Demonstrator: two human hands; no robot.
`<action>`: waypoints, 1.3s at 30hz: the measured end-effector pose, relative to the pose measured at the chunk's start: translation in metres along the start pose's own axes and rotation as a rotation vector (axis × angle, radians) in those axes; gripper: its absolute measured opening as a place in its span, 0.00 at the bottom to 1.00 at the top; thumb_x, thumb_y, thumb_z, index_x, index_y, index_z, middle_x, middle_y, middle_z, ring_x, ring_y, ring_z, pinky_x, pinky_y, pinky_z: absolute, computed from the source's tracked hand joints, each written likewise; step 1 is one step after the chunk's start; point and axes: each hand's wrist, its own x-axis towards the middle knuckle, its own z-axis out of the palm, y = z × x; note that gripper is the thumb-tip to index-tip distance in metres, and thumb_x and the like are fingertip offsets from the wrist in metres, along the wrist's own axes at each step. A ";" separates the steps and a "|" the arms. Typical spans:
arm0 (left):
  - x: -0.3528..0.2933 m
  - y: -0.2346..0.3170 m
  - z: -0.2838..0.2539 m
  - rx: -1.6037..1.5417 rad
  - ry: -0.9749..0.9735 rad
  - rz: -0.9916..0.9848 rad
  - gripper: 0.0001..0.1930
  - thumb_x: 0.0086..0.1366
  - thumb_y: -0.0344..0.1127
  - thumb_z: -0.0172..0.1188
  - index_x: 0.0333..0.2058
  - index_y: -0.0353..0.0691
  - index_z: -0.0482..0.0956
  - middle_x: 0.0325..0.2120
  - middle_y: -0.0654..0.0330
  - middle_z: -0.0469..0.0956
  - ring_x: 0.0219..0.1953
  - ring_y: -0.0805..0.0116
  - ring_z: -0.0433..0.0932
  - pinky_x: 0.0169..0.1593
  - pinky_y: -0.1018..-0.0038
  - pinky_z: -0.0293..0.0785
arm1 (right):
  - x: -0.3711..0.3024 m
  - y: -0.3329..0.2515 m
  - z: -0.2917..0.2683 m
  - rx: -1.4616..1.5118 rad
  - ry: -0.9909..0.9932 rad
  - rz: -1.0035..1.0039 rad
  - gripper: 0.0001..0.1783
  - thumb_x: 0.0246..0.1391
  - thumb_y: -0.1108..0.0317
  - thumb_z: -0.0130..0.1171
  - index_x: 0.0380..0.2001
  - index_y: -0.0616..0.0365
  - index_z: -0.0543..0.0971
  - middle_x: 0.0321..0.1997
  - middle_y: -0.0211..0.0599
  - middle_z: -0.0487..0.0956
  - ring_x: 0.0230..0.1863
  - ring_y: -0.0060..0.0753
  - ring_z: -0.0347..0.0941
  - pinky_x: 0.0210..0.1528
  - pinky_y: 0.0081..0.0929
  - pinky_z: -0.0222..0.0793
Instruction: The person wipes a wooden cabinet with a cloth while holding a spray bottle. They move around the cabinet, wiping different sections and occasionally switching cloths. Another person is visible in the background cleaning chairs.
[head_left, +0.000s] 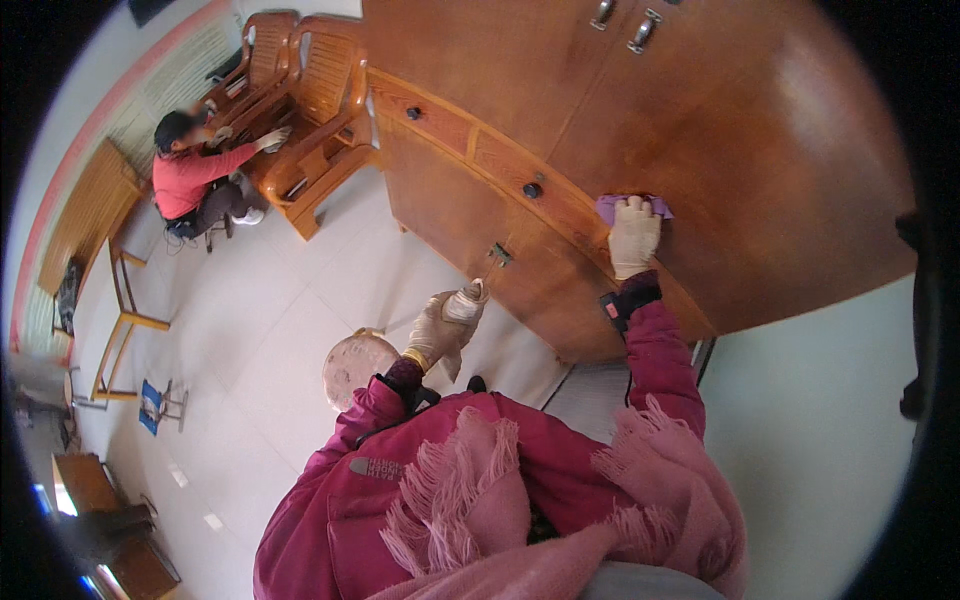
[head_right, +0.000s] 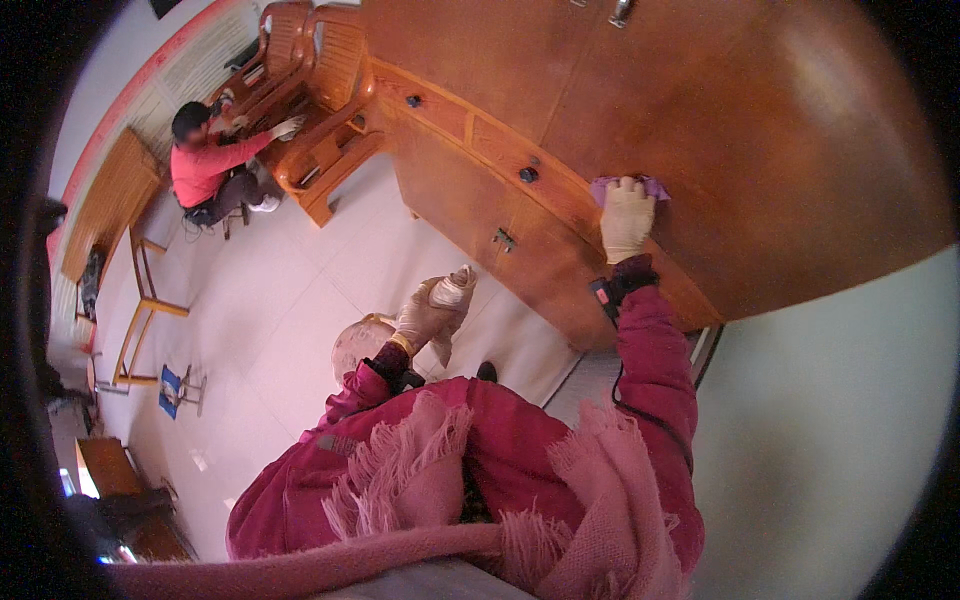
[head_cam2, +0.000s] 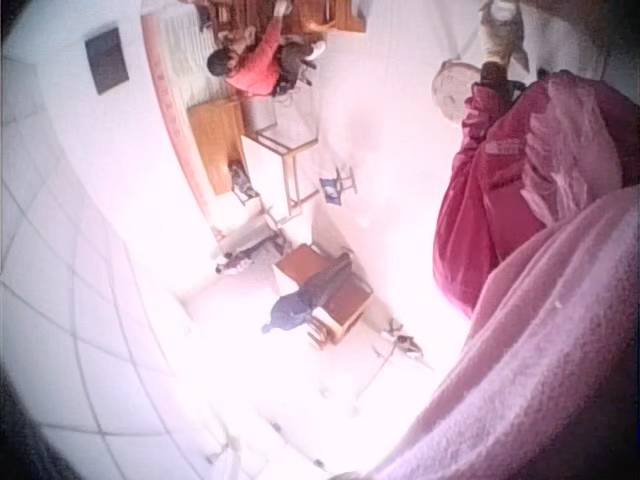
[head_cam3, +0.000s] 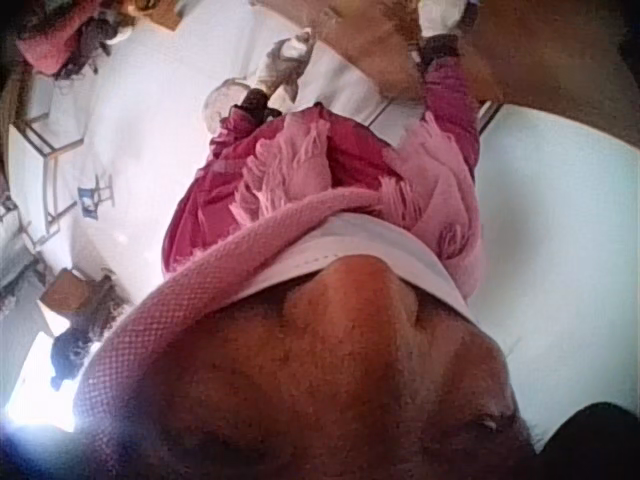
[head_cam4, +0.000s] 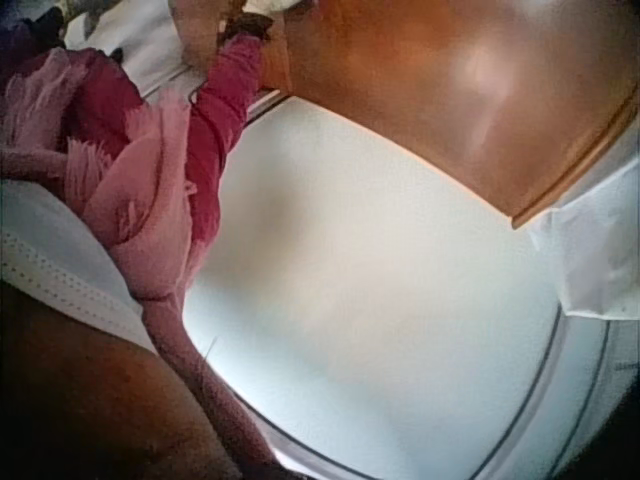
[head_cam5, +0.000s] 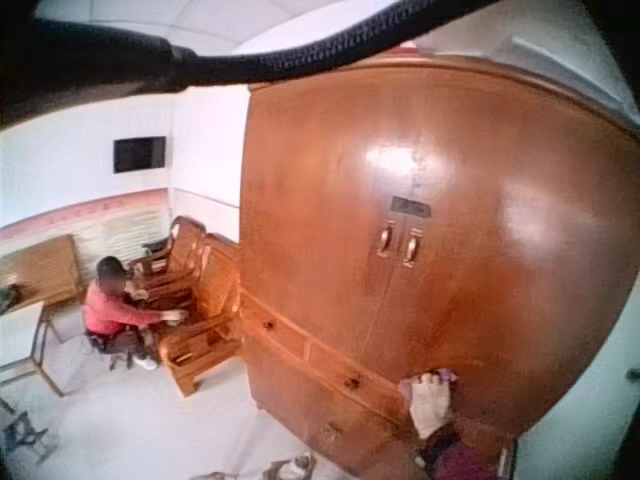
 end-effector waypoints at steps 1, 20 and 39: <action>-0.002 -0.001 0.000 0.022 -0.019 0.020 0.28 0.64 0.55 0.66 0.52 0.39 0.78 0.43 0.54 0.84 0.49 0.62 0.83 0.55 0.64 0.77 | -0.007 0.016 -0.008 -0.013 0.002 0.051 0.10 0.48 0.65 0.66 0.37 0.46 0.81 0.42 0.31 0.77 0.47 0.37 0.75 0.47 0.41 0.72; 0.048 -0.004 0.074 -0.237 -0.270 0.033 0.34 0.52 0.22 0.67 0.60 0.33 0.71 0.47 0.54 0.83 0.47 0.63 0.82 0.51 0.67 0.81 | -0.064 0.227 -0.103 0.021 0.590 0.754 0.21 0.40 0.69 0.71 0.41 0.57 0.80 0.49 0.50 0.78 0.51 0.56 0.74 0.54 0.47 0.73; 0.050 -0.023 0.076 -0.310 -0.313 0.164 0.35 0.54 0.30 0.72 0.61 0.35 0.71 0.49 0.53 0.83 0.50 0.62 0.82 0.56 0.67 0.79 | -0.058 0.264 -0.116 0.281 0.758 0.934 0.10 0.53 0.65 0.63 0.37 0.58 0.83 0.39 0.52 0.84 0.41 0.59 0.81 0.46 0.48 0.77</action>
